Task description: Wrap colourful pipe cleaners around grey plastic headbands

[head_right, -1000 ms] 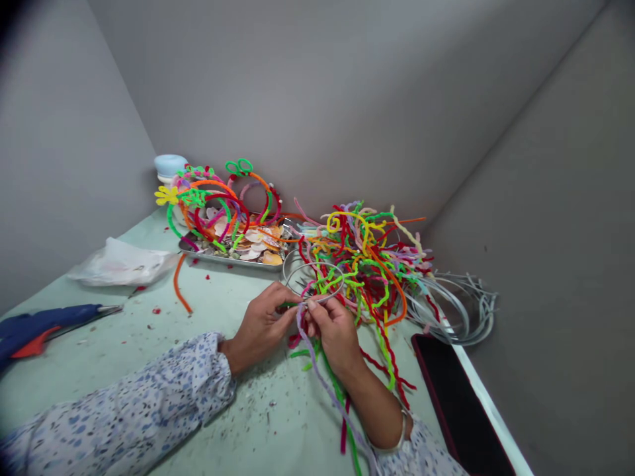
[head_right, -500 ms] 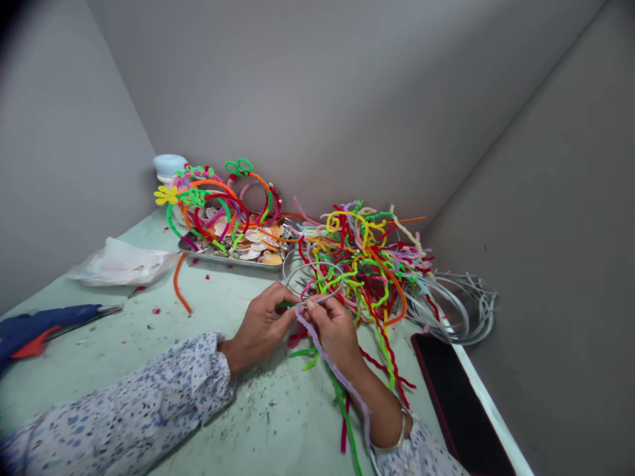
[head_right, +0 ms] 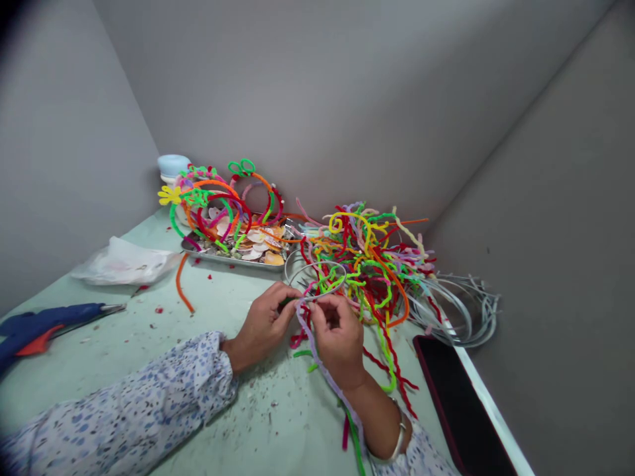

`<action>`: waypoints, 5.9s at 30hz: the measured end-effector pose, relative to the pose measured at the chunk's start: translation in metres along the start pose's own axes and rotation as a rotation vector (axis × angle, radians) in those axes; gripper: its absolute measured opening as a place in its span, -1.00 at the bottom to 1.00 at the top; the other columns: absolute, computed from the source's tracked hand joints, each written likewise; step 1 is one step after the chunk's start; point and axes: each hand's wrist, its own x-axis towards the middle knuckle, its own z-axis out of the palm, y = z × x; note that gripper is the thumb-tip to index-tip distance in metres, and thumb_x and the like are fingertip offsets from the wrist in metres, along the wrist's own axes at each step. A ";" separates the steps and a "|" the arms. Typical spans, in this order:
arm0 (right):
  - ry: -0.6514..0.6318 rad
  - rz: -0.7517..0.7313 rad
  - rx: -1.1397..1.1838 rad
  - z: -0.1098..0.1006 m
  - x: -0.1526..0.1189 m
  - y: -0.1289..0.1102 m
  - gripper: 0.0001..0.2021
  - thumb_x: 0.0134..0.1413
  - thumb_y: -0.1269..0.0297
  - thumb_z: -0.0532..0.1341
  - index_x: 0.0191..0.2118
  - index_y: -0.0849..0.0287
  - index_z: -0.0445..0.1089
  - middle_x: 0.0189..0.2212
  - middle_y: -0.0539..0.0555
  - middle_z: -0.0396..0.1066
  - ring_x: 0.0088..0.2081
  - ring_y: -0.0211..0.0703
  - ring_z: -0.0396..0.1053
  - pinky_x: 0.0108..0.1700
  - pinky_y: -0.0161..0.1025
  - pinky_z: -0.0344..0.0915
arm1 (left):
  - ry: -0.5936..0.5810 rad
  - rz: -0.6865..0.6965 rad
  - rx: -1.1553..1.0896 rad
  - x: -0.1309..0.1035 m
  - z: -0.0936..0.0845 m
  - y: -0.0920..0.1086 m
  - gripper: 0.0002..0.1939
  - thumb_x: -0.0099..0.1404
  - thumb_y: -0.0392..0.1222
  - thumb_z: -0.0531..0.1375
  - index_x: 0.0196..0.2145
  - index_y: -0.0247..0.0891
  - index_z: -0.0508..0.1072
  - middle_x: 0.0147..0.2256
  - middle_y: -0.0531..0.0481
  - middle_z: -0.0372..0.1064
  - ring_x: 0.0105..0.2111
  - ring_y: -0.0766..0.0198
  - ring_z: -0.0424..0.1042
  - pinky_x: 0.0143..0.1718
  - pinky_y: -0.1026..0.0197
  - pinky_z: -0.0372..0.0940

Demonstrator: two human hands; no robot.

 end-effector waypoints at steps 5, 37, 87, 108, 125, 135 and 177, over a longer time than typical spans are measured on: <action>-0.100 -0.211 -0.162 -0.003 0.000 -0.002 -0.86 0.12 0.35 0.22 -0.17 0.12 0.43 -0.38 0.01 0.42 -0.40 -0.25 0.36 -0.35 -0.29 0.33 | -0.004 0.017 0.018 -0.001 0.000 -0.001 -0.84 0.32 -0.28 0.06 -0.27 -0.26 0.45 -0.33 -0.02 0.35 -0.26 0.27 0.35 -0.20 0.24 0.23; -0.184 0.103 -0.120 -0.002 -0.001 -0.012 -0.81 0.19 0.20 0.09 -0.36 0.14 0.37 -0.47 -0.01 0.39 -0.44 -0.20 0.31 -0.36 -0.29 0.24 | -0.098 0.080 0.109 -0.004 0.003 -0.001 -0.83 0.34 -0.28 0.03 -0.28 -0.25 0.43 -0.33 -0.03 0.35 -0.30 0.27 0.33 -0.24 0.24 0.23; -0.130 0.087 0.134 0.004 -0.002 0.000 -0.92 0.16 0.26 0.16 -0.23 0.11 0.30 -0.40 -0.01 0.32 -0.42 -0.25 0.29 -0.39 -0.32 0.27 | -0.028 0.009 0.060 -0.003 0.004 0.000 -0.88 0.30 -0.27 0.08 -0.30 -0.26 0.43 -0.35 -0.01 0.34 -0.31 0.27 0.33 -0.26 0.23 0.21; -0.182 -0.207 -0.109 -0.002 0.004 0.008 -0.83 0.19 0.42 0.14 -0.16 0.09 0.41 -0.33 0.01 0.40 -0.30 -0.24 0.36 -0.23 -0.28 0.30 | -0.018 -0.013 0.036 -0.001 0.002 -0.002 -0.85 0.31 -0.26 0.08 -0.28 -0.26 0.45 -0.37 0.01 0.33 -0.32 0.30 0.33 -0.27 0.26 0.20; -0.241 -0.154 -0.263 -0.001 0.002 0.003 -0.81 0.25 0.32 0.04 -0.10 0.15 0.33 -0.27 0.07 0.48 -0.28 -0.17 0.46 -0.23 -0.26 0.35 | -0.012 0.025 0.091 -0.002 0.001 -0.002 -0.83 0.33 -0.23 0.06 -0.30 -0.25 0.45 -0.37 0.00 0.33 -0.33 0.29 0.33 -0.28 0.25 0.21; -0.268 -0.096 -0.295 -0.001 0.002 0.002 -0.81 0.27 0.28 0.00 -0.12 0.16 0.30 -0.37 0.05 0.47 -0.42 -0.21 0.43 -0.36 -0.30 0.30 | -0.027 0.033 0.124 -0.002 0.001 -0.003 -0.83 0.34 -0.24 0.05 -0.33 -0.26 0.42 -0.37 -0.01 0.31 -0.32 0.28 0.32 -0.28 0.25 0.20; -0.317 0.031 -0.208 -0.001 0.002 0.002 -0.80 0.28 0.24 -0.02 -0.10 0.16 0.27 -0.50 0.00 0.42 -0.49 -0.19 0.40 -0.44 -0.29 0.29 | -0.023 0.022 0.187 0.000 0.006 -0.007 -0.83 0.34 -0.23 0.05 -0.28 -0.21 0.45 -0.37 0.01 0.34 -0.32 0.29 0.35 -0.27 0.25 0.23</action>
